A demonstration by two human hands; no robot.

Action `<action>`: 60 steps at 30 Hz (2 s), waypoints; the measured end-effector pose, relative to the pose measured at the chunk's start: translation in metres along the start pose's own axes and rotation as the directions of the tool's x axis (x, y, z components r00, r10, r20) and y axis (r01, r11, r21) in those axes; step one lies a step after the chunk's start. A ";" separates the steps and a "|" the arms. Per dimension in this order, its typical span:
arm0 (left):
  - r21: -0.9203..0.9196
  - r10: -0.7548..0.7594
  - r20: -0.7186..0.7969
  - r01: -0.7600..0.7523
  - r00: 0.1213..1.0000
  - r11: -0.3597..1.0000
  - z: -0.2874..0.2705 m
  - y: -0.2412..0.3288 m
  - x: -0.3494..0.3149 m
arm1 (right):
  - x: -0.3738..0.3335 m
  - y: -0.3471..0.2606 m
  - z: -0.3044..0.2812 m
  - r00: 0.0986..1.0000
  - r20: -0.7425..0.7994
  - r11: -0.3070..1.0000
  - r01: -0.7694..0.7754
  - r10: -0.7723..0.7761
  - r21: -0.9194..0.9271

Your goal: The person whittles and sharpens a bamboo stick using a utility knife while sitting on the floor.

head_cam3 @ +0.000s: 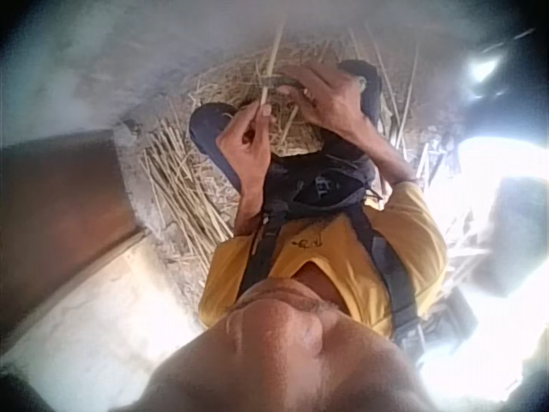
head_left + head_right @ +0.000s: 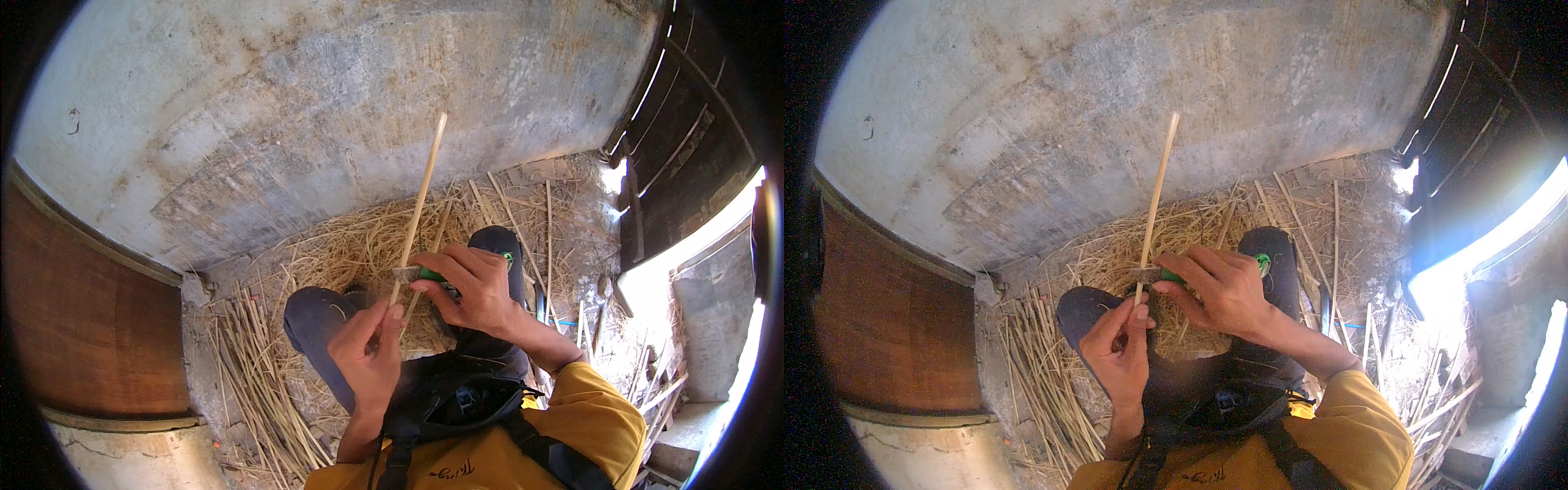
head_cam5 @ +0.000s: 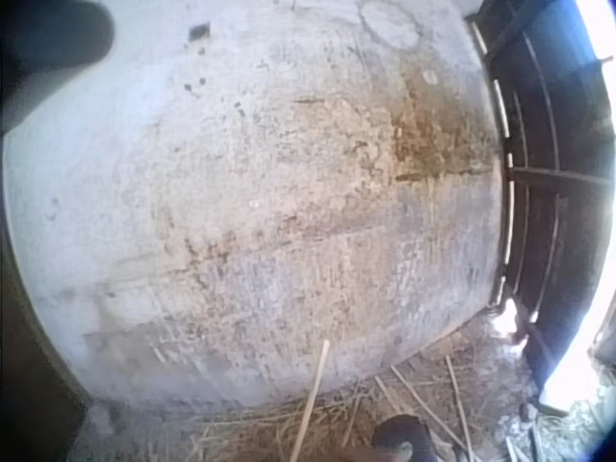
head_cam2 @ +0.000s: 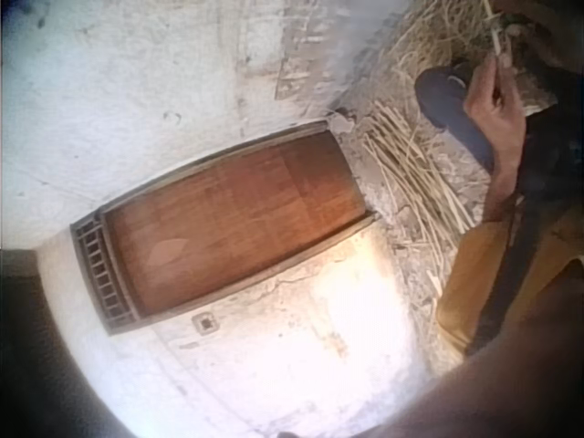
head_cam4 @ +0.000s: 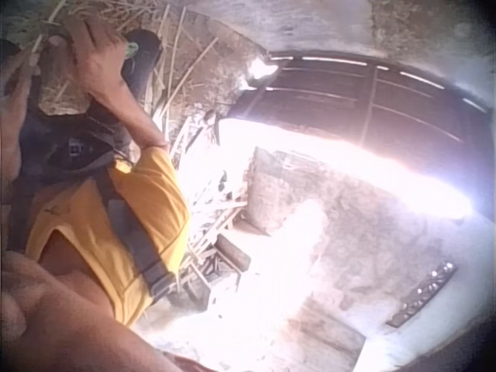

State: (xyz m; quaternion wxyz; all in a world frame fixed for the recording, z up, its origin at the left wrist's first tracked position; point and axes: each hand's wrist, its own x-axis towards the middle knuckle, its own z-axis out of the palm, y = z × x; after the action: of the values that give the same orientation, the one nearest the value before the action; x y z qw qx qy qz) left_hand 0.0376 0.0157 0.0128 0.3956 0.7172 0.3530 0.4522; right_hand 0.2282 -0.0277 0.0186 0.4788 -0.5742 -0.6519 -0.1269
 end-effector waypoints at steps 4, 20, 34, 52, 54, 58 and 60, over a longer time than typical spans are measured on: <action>-0.008 0.044 -0.008 -0.044 0.999 0.999 0.000 -0.004 -0.002 | 0.000 0.000 0.000 1.000 -0.013 1.000 -0.005 0.005 -0.001; 0.053 0.113 -0.052 -0.110 0.992 0.993 -0.008 0.005 -0.008 | 0.008 -0.001 -0.005 1.000 -0.014 0.999 0.028 -0.027 0.023; 0.110 0.105 0.001 -0.104 0.994 0.988 -0.016 -0.007 -0.031 | 0.024 0.044 -0.007 0.956 -0.289 0.992 -0.081 0.050 -0.094; -0.217 -0.337 0.305 0.410 0.891 0.886 -0.026 -0.026 -0.032 | 0.032 0.059 -0.010 0.780 0.317 0.464 -0.589 0.539 0.662; -0.190 -0.277 0.352 0.358 0.894 0.914 -0.027 -0.031 -0.029 | 0.033 0.057 -0.009 0.754 0.342 0.389 -0.605 0.560 0.695; -0.230 -0.184 0.228 0.237 0.956 0.944 -0.014 -0.032 -0.021 | 0.032 0.054 -0.005 0.724 0.375 0.249 -0.596 0.580 0.764; -0.193 -0.115 0.156 0.144 0.981 0.970 -0.009 -0.028 -0.011 | 0.032 0.049 -0.006 0.718 0.374 0.262 -0.606 0.587 0.751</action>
State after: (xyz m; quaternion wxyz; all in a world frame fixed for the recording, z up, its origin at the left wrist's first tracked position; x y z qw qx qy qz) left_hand 0.0210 0.0205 -0.0132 0.5201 0.6790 0.3216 0.4062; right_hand 0.2777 0.0032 0.0272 0.6957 -0.4735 -0.3674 0.3960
